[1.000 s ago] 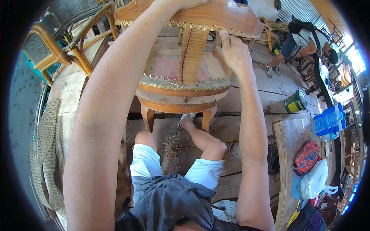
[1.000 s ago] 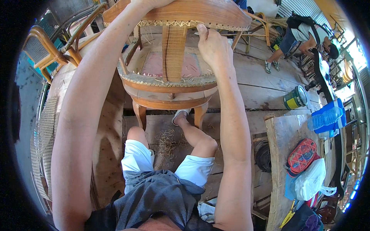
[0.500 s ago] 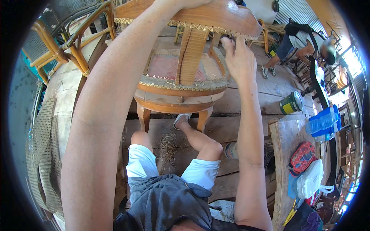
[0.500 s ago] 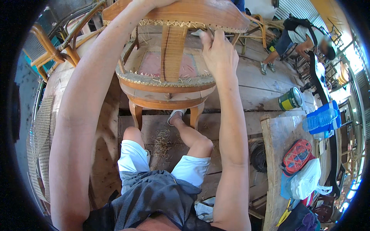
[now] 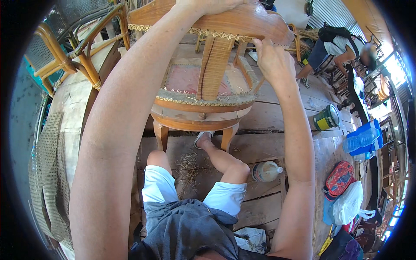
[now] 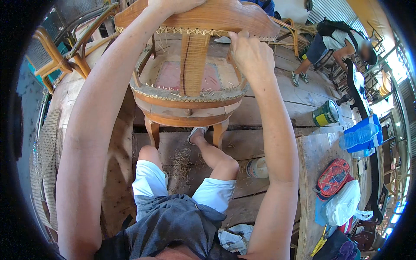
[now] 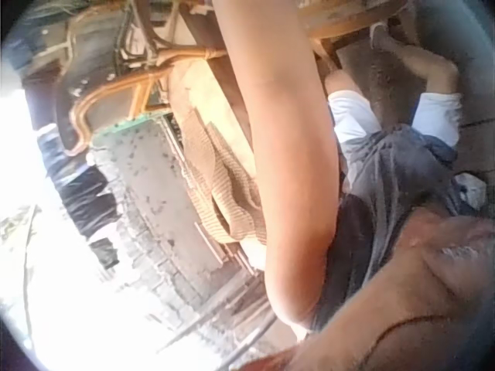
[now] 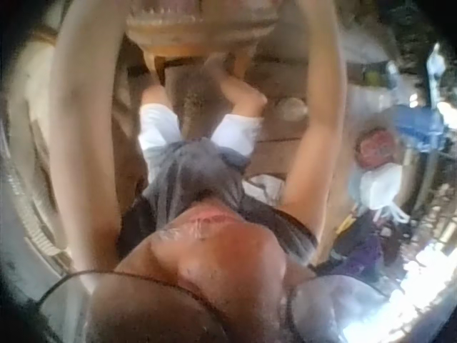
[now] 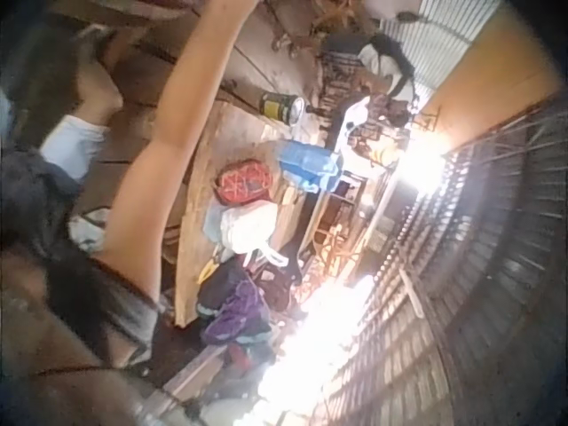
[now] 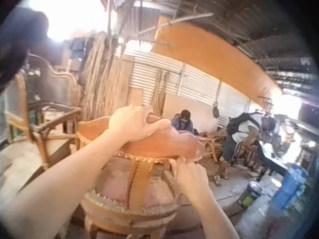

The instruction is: The recorder is repairing a wooden chair by scraping and cleaning the frame in a workshop.

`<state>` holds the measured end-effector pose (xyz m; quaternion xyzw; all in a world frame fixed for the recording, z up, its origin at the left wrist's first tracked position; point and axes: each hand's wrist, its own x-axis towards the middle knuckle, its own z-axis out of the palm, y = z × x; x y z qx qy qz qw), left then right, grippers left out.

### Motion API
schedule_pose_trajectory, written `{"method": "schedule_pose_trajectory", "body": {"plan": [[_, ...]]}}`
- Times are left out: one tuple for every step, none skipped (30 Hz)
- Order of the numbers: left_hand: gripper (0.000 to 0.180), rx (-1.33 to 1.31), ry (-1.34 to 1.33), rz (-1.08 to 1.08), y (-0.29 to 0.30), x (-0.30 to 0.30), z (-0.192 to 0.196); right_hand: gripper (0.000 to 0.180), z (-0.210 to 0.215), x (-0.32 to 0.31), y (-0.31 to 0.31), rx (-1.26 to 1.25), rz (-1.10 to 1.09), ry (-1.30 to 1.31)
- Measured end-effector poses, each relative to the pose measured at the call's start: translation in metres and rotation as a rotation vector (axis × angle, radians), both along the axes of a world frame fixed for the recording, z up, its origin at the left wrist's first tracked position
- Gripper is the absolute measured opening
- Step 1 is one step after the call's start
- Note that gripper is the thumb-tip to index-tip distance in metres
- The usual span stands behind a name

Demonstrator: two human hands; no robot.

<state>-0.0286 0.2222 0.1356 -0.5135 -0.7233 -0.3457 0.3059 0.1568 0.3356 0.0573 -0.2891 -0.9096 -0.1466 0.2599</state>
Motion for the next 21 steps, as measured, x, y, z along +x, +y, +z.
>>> {"method": "schedule_pose_trajectory", "body": {"plan": [[0.070, -0.013, -0.007, 0.008, -0.002, -0.001, 0.002, 0.051, -0.002, -0.002, -0.001, 0.011, 0.000, -0.002], [0.070, -0.023, -0.020, 0.001, 0.001, 0.000, 0.001, 0.051, -0.004, 0.001, 0.000, 0.013, -0.008, -0.003], [0.070, -0.021, -0.021, -0.006, 0.004, 0.001, 0.000, 0.049, -0.006, 0.004, 0.001, 0.031, 0.062, -0.033], [0.071, -0.012, -0.021, -0.013, 0.007, 0.002, -0.003, 0.047, -0.008, 0.007, 0.001, 0.048, 0.133, -0.063], [0.071, -0.003, -0.022, -0.021, 0.011, 0.004, -0.006, 0.047, -0.014, 0.010, -0.002, 0.049, 0.124, -0.066], [0.071, -0.003, -0.018, -0.015, 0.010, 0.004, -0.004, 0.045, -0.019, 0.008, -0.014, 0.105, 0.167, 0.005], [0.071, -0.003, -0.017, -0.010, 0.010, 0.004, -0.002, 0.043, -0.022, 0.008, -0.020, 0.161, 0.206, 0.074], [0.070, -0.002, -0.023, -0.022, 0.013, 0.009, -0.001, 0.045, -0.015, 0.010, -0.011, 0.170, 0.117, 0.092], [0.070, -0.010, -0.015, -0.002, 0.005, 0.005, 0.001, 0.045, -0.007, 0.003, -0.011, 0.161, 0.136, 0.102], [0.070, -0.008, -0.001, -0.002, -0.003, 0.002, 0.004, 0.048, 0.004, -0.001, -0.012, 0.224, 0.101, 0.077], [0.070, 0.002, 0.003, -0.020, -0.001, 0.000, 0.002, 0.052, 0.011, -0.002, -0.006, 0.293, 0.048, 0.041], [0.070, 0.002, 0.000, -0.021, 0.000, 0.000, 0.000, 0.059, 0.015, -0.003, 0.001, 0.282, 0.049, -0.009], [0.070, 0.005, -0.001, -0.022, 0.002, 0.001, -0.001, 0.059, 0.016, -0.004, 0.002, 0.282, 0.049, -0.012], [0.070, 0.010, -0.005, -0.025, 0.004, 0.003, -0.003, 0.057, 0.018, -0.003, 0.002, 0.306, 0.054, -0.049], [0.070, 0.011, -0.011, -0.026, 0.004, 0.002, -0.003, 0.054, 0.018, -0.003, 0.003, 0.331, 0.061, -0.086], [0.069, 0.001, -0.010, -0.033, 0.004, -0.001, -0.003, 0.054, 0.017, -0.005, 0.005, 0.331, 0.061, -0.092], [0.069, -0.008, -0.009, -0.043, 0.005, -0.002, -0.002, 0.051, 0.017, -0.009, 0.006, 0.320, 0.085, -0.119], [0.069, -0.008, -0.013, -0.045, 0.006, -0.002, -0.002, 0.047, 0.016, -0.011, 0.007, 0.308, 0.110, -0.145], [0.069, -0.001, 0.005, -0.033, 0.007, -0.002, -0.002, 0.047, 0.017, -0.010, 0.007, 0.308, 0.109, -0.150], [0.069, 0.004, 0.024, -0.017, 0.006, -0.002, -0.002, 0.044, 0.018, -0.010, 0.007, 0.340, 0.129, -0.168], [0.069, 0.003, 0.022, -0.015, 0.006, -0.002, -0.002, 0.041, 0.020, -0.010, 0.007, 0.372, 0.150, -0.187]]}}
